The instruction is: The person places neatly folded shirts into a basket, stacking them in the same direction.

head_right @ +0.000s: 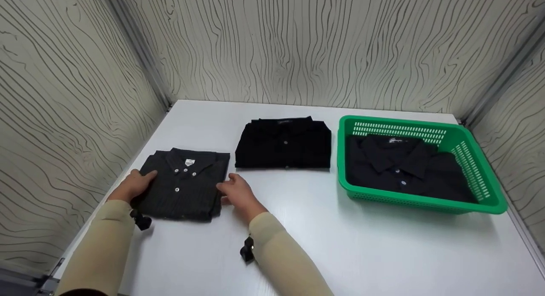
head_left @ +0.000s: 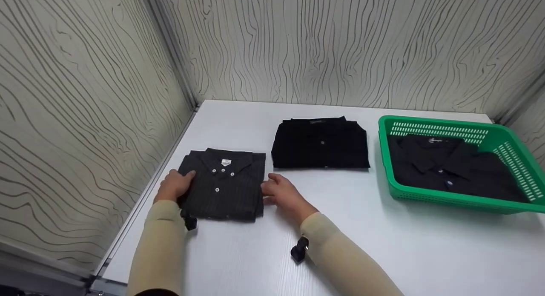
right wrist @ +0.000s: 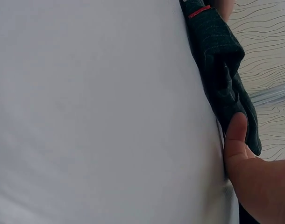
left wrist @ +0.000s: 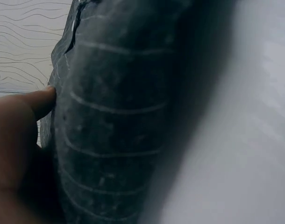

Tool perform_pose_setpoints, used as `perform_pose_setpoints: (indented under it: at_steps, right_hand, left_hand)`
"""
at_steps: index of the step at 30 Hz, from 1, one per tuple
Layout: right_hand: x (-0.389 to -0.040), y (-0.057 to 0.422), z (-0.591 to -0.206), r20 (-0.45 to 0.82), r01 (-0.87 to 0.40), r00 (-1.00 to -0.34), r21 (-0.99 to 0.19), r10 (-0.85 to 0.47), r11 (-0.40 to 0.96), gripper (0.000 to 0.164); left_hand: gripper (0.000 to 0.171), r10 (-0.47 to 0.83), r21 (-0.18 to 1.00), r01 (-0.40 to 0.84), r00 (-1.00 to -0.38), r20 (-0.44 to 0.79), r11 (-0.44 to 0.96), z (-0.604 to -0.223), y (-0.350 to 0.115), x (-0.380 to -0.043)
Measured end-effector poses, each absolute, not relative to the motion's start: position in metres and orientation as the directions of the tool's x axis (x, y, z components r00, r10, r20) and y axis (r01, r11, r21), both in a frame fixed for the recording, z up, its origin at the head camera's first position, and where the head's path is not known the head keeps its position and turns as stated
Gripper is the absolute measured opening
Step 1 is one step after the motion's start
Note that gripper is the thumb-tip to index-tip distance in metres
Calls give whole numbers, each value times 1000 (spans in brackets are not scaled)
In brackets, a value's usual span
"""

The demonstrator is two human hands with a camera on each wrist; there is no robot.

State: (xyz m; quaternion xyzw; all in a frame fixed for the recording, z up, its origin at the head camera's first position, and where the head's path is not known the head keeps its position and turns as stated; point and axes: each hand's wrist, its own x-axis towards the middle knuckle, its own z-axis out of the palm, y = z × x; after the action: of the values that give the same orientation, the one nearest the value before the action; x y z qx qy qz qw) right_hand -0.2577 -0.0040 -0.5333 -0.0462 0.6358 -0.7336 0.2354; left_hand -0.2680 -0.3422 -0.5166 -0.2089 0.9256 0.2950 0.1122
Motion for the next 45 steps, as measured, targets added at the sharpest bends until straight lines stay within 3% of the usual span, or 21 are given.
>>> perform_pose_setpoints:
  at_steps: [6, 11, 14, 23, 33, 40, 45]
  right_hand:
    - [-258, -3, -526, -298, 286, -851, -954, -433, 94, 66]
    - [-254, -10, -521, -301, 242, -860, -952, -412, 190, 61]
    - [-250, -15, -519, -261, 212, -883, -963, -390, 165, 62]
    - [-237, -21, -528, -256, 321, -906, -934, -336, -155, 72]
    - [-231, -18, -531, -229, 239, -900, -971, -371, 20, 92]
    - [-231, -13, -538, -185, 179, -908, -983, -375, 51, 79]
    - [-232, 1, -540, -149, 132, -921, -989, -360, 72, 70]
  left_hand:
    - [78, -278, 438, -441, -879, -389, 783, -511, -336, -268]
    - [74, -243, 414, -414, -881, -405, 811, -507, -331, -267]
    - [72, -227, 401, -396, -885, -406, 826, -506, -329, -267]
    - [71, -230, 387, -398, -881, -413, 832, -502, -324, -267]
    - [75, -202, 373, -358, -896, -396, 856, -504, -325, -265]
    - [68, -117, 426, -321, -891, -439, 846, -507, -337, -259]
    - [64, -23, 587, -349, -872, -490, 730, -510, -343, -251]
